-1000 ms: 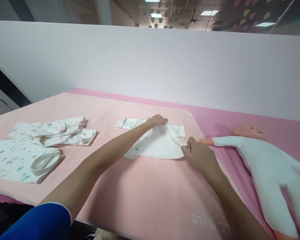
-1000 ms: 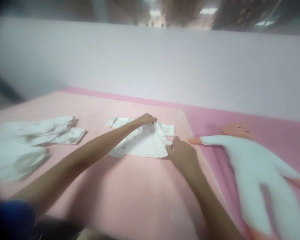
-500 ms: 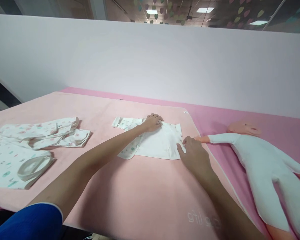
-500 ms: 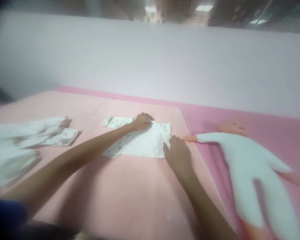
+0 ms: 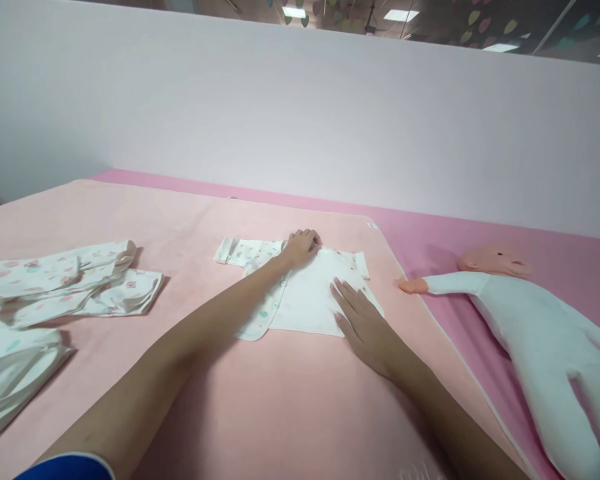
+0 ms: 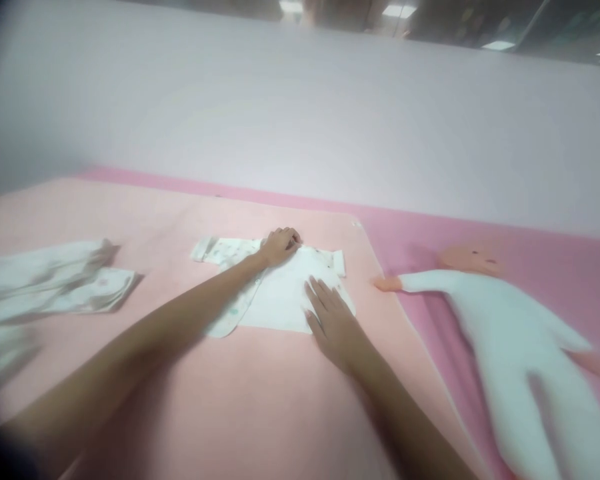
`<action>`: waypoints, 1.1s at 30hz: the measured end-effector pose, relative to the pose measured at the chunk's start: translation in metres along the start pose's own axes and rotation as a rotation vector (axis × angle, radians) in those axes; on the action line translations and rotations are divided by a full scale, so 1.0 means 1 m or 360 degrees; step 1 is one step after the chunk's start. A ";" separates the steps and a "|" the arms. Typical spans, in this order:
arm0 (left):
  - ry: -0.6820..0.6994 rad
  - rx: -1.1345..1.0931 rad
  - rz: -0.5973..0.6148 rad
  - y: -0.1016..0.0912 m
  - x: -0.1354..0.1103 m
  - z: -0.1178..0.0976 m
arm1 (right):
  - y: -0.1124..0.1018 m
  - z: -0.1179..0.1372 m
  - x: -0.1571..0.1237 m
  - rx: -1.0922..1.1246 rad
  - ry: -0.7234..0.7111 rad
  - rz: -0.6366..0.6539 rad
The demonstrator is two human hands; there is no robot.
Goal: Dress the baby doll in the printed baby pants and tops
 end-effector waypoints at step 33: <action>0.0457 0.0505 0.0640 -0.081 -0.045 0.044 | 0.023 0.088 0.086 0.0329 0.0424 -0.0018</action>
Point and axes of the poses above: each hand's wrist, its own x-axis towards the middle knuckle, its own y-axis out of the palm, z = x × y, the point moved 7 cm from there along x, towards the middle knuckle, and after that the axes turned 15 degrees about -y, right-handed, at the moved point
